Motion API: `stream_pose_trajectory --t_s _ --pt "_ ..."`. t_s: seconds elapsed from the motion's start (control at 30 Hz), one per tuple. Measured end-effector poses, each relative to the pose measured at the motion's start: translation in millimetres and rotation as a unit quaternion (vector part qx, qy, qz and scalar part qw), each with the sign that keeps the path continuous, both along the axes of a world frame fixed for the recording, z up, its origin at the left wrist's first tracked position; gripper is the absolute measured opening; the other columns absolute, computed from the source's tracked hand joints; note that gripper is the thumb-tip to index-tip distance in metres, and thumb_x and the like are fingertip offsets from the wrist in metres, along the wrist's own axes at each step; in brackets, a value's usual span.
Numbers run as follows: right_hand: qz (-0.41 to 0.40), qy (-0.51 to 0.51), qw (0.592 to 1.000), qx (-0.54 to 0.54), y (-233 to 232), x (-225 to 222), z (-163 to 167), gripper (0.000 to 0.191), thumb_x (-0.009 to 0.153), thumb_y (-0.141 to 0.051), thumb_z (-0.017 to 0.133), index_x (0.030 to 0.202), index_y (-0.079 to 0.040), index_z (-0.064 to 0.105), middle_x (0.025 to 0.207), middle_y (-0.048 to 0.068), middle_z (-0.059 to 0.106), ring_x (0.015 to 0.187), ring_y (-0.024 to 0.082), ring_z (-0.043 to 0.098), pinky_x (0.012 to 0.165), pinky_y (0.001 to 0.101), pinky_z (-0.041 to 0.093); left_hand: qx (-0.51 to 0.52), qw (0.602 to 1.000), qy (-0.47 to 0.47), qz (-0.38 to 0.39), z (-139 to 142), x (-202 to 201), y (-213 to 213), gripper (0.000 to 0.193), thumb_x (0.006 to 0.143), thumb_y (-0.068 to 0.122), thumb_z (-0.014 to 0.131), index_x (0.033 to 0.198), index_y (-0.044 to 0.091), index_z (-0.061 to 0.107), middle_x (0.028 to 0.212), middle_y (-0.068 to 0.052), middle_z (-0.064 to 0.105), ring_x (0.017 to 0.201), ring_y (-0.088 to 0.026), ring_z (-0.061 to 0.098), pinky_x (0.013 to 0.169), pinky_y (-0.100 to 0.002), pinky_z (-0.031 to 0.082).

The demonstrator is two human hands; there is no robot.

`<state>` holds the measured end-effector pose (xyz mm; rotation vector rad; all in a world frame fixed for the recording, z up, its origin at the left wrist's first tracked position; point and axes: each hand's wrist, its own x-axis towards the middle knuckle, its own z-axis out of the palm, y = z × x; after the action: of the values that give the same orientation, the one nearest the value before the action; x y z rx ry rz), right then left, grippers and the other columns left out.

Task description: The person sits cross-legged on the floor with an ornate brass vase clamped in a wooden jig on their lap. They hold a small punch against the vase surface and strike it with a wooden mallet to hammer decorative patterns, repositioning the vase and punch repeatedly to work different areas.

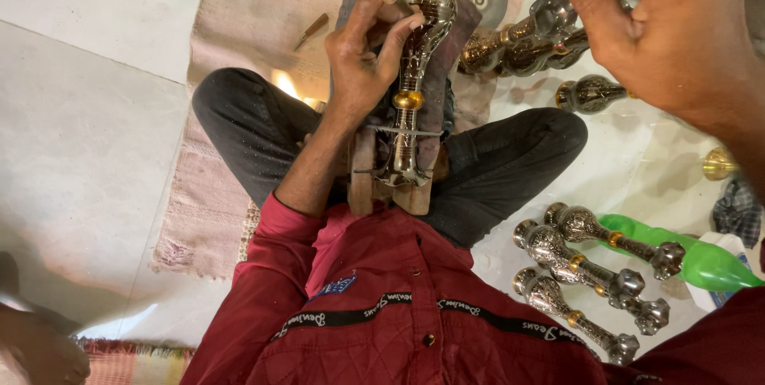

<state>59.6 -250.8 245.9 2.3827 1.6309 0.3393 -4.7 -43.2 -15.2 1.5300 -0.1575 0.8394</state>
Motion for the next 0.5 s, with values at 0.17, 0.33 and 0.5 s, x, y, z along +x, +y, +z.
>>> stream_pose_trajectory --t_s 0.17,0.33,0.5 --pt "-0.038 0.068 0.995 0.057 -6 6 -12 0.027 0.106 0.003 0.070 0.131 -0.004 0.072 0.090 0.013 0.066 0.072 0.026 0.064 0.068 0.0358 0.050 0.039 0.999 -0.001 0.009 7 2 4 0.046 0.103 -0.006 0.074 0.142 0.009 0.055 0.100 -0.007 0.075 0.094 -0.012 0.077 0.080 -0.026 0.069" --pt "-0.048 0.160 0.978 0.124 -1 3 -17 0.018 0.105 -0.001 0.062 0.123 -0.003 0.063 0.099 0.010 0.067 0.083 0.022 0.064 0.076 0.0328 0.049 0.041 0.999 0.004 -0.006 3 3 7 0.049 0.102 -0.006 0.075 0.144 0.010 0.055 0.096 -0.006 0.076 0.086 -0.009 0.075 0.067 -0.021 0.063" --pt "-0.128 0.145 0.977 0.087 -4 -1 -10 0.023 0.103 -0.003 0.065 0.125 -0.004 0.068 0.088 0.011 0.065 0.071 0.021 0.062 0.061 0.0335 0.047 0.058 0.998 -0.018 -0.009 -1 6 10 0.052 0.104 -0.004 0.074 0.147 0.014 0.052 0.099 -0.006 0.076 0.089 -0.011 0.078 0.072 -0.022 0.069"
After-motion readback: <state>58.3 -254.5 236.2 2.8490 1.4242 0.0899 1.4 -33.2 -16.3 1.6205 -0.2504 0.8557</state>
